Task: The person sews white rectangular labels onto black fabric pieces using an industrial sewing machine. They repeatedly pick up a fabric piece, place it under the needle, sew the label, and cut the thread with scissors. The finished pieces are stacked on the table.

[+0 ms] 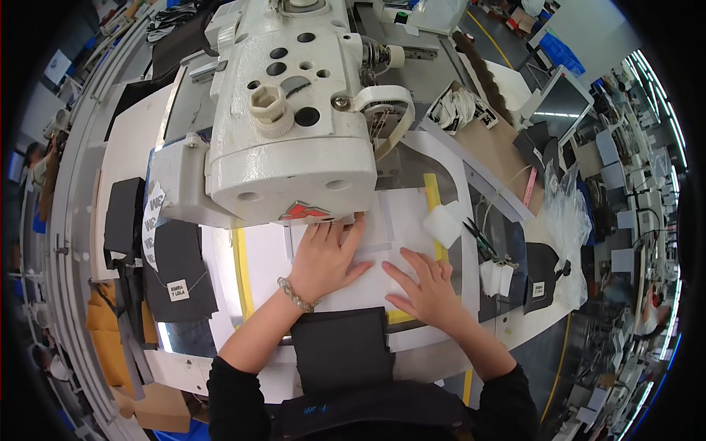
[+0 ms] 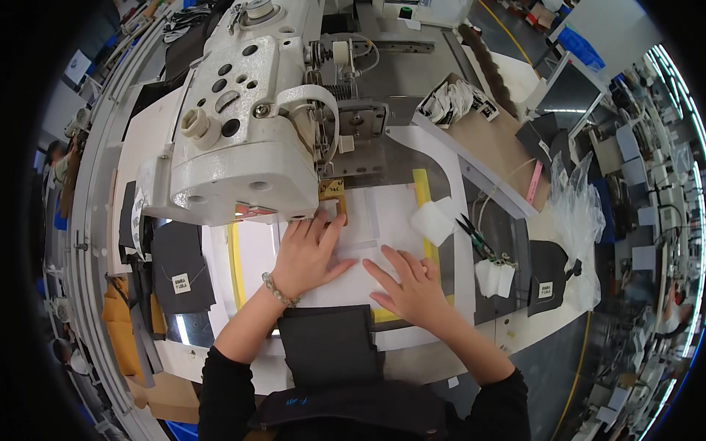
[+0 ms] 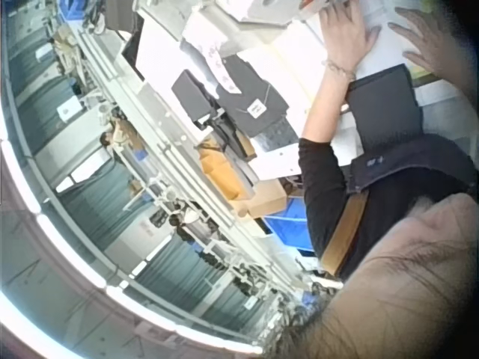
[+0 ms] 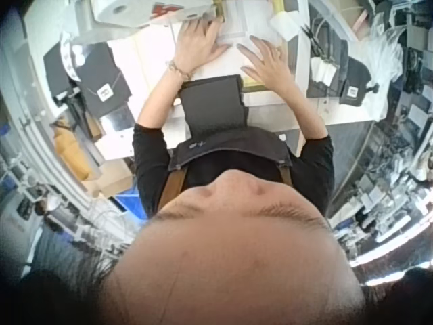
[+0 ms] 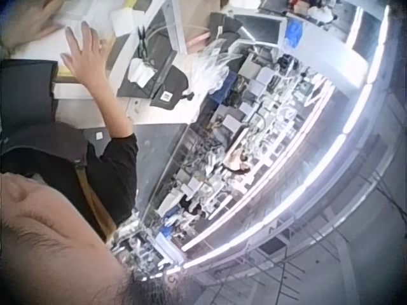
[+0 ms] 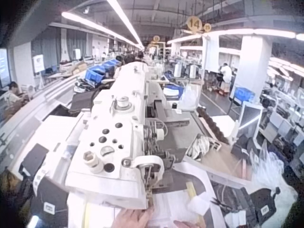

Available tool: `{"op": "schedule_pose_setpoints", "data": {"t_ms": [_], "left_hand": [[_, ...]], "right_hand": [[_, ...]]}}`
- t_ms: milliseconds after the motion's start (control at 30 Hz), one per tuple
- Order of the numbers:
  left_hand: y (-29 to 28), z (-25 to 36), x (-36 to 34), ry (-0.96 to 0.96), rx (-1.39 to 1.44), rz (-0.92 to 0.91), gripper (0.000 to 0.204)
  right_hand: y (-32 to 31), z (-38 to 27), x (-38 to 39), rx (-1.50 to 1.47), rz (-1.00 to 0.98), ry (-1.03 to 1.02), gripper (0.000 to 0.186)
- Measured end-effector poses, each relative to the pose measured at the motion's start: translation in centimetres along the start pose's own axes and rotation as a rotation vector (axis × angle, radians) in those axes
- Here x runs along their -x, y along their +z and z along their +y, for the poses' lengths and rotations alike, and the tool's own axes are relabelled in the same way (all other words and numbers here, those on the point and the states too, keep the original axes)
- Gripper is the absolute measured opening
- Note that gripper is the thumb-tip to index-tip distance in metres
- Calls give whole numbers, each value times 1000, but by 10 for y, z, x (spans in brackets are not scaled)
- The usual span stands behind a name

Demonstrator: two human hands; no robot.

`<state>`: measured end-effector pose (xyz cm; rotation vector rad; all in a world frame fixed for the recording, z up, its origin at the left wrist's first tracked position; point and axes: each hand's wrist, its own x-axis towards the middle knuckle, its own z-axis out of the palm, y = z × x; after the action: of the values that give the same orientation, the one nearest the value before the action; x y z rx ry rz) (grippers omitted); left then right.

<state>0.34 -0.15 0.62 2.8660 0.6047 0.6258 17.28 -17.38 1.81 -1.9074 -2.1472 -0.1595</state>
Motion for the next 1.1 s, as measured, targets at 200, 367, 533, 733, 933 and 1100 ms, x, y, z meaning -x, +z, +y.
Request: {"op": "schedule_pose_setpoints", "data": {"t_ms": [200,367,533,733,933,1100], "left_hand": [[-8,-3,2,36,-2,10,61],[-37,19,17,161,149,-41,34],[-55,45,45,281,240,-216,11],[-45,54,52,225,145,-244,10],[-42,56,53,252,70,-329,11],[-42,56,56,194,140,-291,14]], "right_hand": [[9,-3,6,-159,-55,24,35],[14,13,3,-186,-19,42,23],[16,30,-2,-139,70,145,24],[12,24,0,-33,147,74,26],[4,6,4,-18,180,7,27],[-11,-16,17,-230,32,-48,26]]}}
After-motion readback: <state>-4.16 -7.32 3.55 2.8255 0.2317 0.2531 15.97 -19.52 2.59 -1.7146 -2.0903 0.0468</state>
